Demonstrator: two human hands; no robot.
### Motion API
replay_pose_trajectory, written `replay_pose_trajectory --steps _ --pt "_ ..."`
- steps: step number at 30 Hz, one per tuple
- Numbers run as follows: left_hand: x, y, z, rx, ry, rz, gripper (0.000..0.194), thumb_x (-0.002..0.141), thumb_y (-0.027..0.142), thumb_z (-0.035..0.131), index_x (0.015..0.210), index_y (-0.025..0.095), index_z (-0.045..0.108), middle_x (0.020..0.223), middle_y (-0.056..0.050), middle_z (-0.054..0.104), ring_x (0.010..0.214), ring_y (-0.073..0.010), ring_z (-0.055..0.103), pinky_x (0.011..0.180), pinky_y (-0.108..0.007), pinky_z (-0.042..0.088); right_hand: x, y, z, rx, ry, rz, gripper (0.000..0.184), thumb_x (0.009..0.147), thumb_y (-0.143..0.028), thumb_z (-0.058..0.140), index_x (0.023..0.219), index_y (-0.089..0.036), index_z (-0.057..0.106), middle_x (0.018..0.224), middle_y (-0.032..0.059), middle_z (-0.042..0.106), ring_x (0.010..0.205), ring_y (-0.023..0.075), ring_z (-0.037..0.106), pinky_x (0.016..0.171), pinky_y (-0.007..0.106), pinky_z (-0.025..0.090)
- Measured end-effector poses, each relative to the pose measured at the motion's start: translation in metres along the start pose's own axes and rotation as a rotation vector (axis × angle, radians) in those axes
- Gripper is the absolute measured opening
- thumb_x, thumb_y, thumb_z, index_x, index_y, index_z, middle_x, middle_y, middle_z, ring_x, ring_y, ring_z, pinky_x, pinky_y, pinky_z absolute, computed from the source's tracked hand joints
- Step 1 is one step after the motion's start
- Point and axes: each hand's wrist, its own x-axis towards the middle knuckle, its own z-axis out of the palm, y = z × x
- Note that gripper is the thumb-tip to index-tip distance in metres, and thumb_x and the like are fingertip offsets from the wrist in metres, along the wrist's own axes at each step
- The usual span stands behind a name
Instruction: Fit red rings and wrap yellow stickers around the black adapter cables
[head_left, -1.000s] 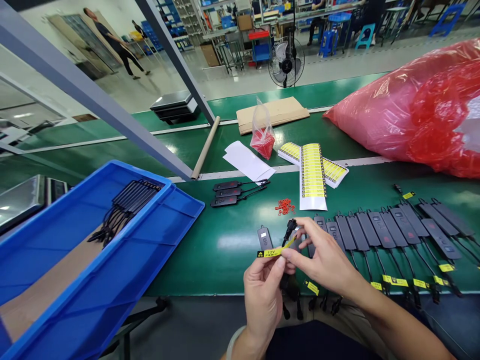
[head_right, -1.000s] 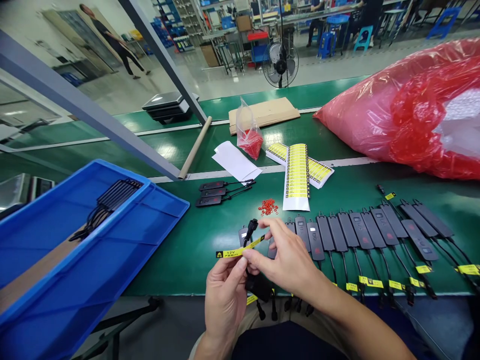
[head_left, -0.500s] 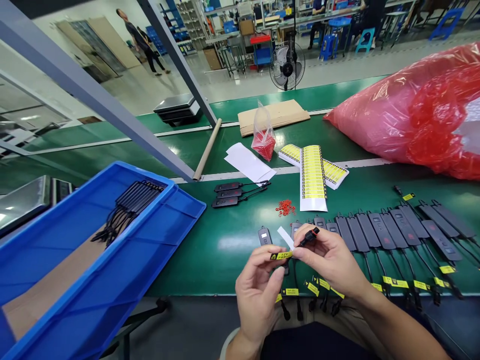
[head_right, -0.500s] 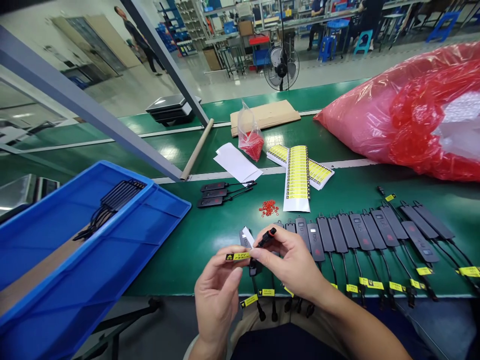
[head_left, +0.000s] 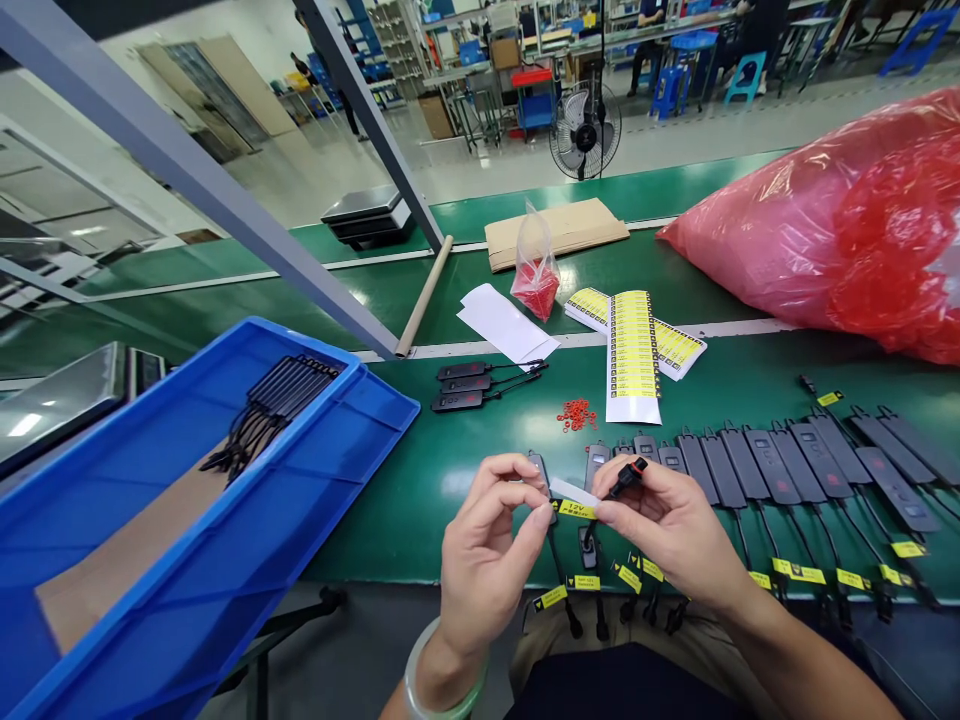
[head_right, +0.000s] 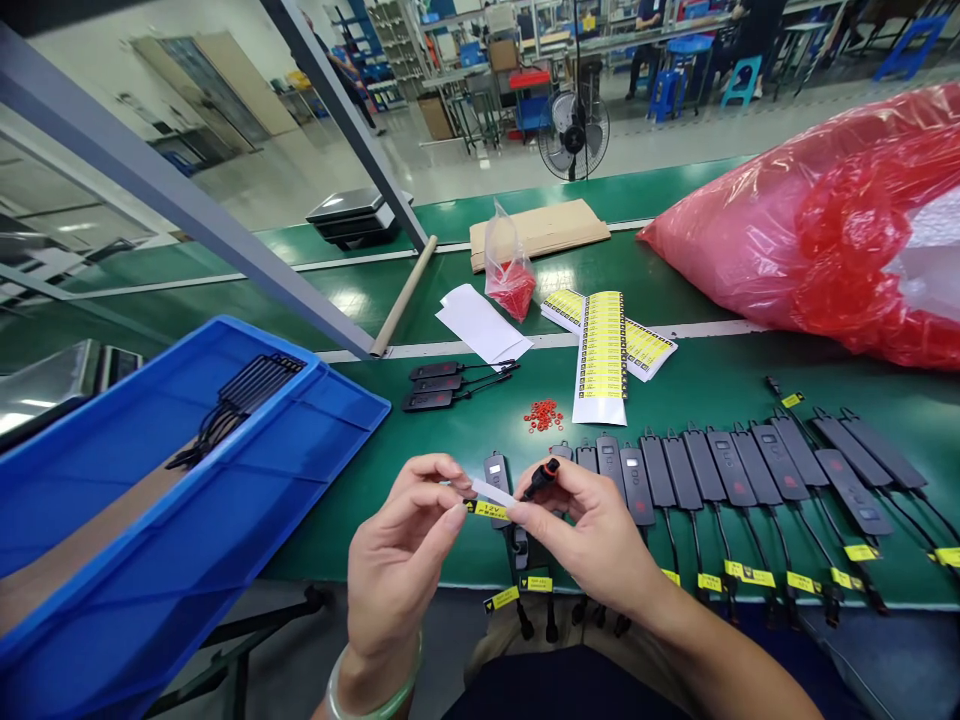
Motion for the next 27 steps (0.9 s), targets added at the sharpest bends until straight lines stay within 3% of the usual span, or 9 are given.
replay_pose_trajectory --steps 17,27 --pt "0.019 0.012 -0.007 0.105 -0.187 0.009 0.01 0.09 0.014 0.059 0.082 0.019 0.062 0.102 -0.008 0.057 0.1 -0.0195 0.054 0.082 -0.028 0.044 -0.007 -0.001 0.003 -0.074 0.059 -0.046 0.008 0.089 -0.028 0.062 0.083 -0.023 0.061 0.082 0.0001 0.063 0.075 0.0135 0.061 0.07 0.022 0.052" --pt "0.023 0.013 -0.007 0.004 -0.28 -0.055 0.012 0.092 0.014 0.056 0.082 0.018 0.058 0.094 -0.004 0.06 0.089 -0.0152 0.057 0.079 -0.026 0.044 -0.01 -0.005 0.004 -0.153 0.082 -0.12 0.008 0.09 -0.022 0.06 0.082 -0.021 0.06 0.08 -0.0001 0.063 0.074 0.0122 0.061 0.069 0.02 0.052"
